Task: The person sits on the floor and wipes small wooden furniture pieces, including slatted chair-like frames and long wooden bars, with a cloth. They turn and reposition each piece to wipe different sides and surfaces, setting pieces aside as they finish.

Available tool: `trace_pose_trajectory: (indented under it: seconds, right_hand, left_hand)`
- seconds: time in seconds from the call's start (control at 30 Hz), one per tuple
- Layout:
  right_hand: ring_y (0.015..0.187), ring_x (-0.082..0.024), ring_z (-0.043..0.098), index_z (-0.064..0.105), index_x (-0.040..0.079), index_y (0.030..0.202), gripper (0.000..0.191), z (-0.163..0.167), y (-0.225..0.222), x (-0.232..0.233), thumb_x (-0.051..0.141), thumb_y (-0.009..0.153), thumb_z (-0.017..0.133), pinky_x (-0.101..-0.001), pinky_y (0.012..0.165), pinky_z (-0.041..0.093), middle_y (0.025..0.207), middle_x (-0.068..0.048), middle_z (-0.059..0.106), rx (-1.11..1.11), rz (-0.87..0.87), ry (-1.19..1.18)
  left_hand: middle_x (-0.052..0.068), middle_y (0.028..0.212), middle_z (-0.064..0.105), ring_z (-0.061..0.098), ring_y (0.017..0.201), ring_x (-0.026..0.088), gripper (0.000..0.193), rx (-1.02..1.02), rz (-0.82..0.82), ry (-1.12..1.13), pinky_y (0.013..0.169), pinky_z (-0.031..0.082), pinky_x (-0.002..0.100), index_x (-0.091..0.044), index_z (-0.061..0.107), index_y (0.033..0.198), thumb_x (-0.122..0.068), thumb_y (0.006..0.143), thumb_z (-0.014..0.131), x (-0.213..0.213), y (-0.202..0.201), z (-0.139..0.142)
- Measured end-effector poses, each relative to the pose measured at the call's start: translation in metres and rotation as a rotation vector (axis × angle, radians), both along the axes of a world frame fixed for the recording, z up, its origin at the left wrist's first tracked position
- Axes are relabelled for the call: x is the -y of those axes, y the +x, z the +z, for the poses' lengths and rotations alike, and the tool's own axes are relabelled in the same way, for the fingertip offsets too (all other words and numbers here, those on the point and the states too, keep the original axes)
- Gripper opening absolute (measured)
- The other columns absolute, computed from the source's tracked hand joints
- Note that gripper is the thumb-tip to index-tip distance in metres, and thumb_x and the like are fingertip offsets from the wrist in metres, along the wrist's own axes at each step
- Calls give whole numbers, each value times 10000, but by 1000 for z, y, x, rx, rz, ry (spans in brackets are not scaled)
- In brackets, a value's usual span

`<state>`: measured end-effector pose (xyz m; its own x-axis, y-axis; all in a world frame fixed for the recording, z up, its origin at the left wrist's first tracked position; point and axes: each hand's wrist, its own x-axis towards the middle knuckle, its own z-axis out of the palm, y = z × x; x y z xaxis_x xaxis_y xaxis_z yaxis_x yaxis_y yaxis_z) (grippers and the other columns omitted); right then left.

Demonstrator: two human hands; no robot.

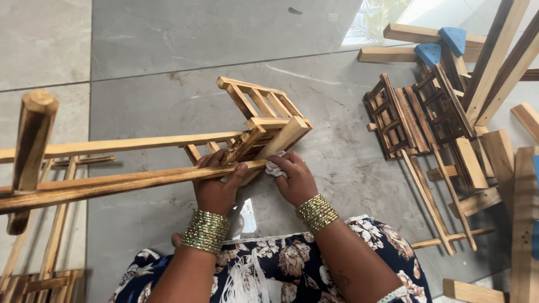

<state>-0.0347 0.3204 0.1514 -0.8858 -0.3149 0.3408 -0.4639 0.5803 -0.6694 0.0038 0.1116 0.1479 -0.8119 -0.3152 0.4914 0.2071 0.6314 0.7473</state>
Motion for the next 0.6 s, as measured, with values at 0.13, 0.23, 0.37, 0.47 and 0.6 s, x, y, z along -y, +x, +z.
trace_pose_trajectory:
  seconds: [0.13,0.23,0.37,0.47,0.6]
  right_hand:
    - [1053,-340,657,684,99,1256,509,-10,-9,3,-21,771,583,-408,942,545,1106,-147,642,-26,43,-94]
    - [1089,-343,660,662,107,1251,491,-13,-11,5,-11,782,578,-409,946,540,1143,-153,648,-11,30,-147]
    - [1043,-319,675,677,211,1267,493,-13,-9,5,55,804,610,-416,879,555,1130,-112,662,109,-128,143]
    - [1015,-307,681,688,260,1274,486,-16,-10,3,106,819,615,-427,851,562,1106,-92,663,135,-226,291]
    - [1020,-315,659,785,291,1094,343,-21,-17,-5,198,776,699,-446,883,538,1154,-101,628,404,-245,547]
  left_hand:
    - [140,1118,691,645,1090,314,460,79,0,144,982,508,449,-53,700,1185,-325,837,828,3,0,5]
    - [141,1142,676,636,1106,305,445,69,-22,195,982,513,440,-48,689,1195,-292,845,814,7,-1,5]
    - [144,1148,674,625,1120,311,460,56,-23,167,983,502,447,-39,676,1216,-277,848,816,6,-2,1]
    - [142,1140,680,622,1122,321,454,44,-13,130,990,497,455,-41,677,1212,-273,847,818,7,-3,1]
    - [143,1157,683,613,1148,339,450,48,-41,107,995,498,462,-53,674,1208,-267,837,814,10,-2,4]
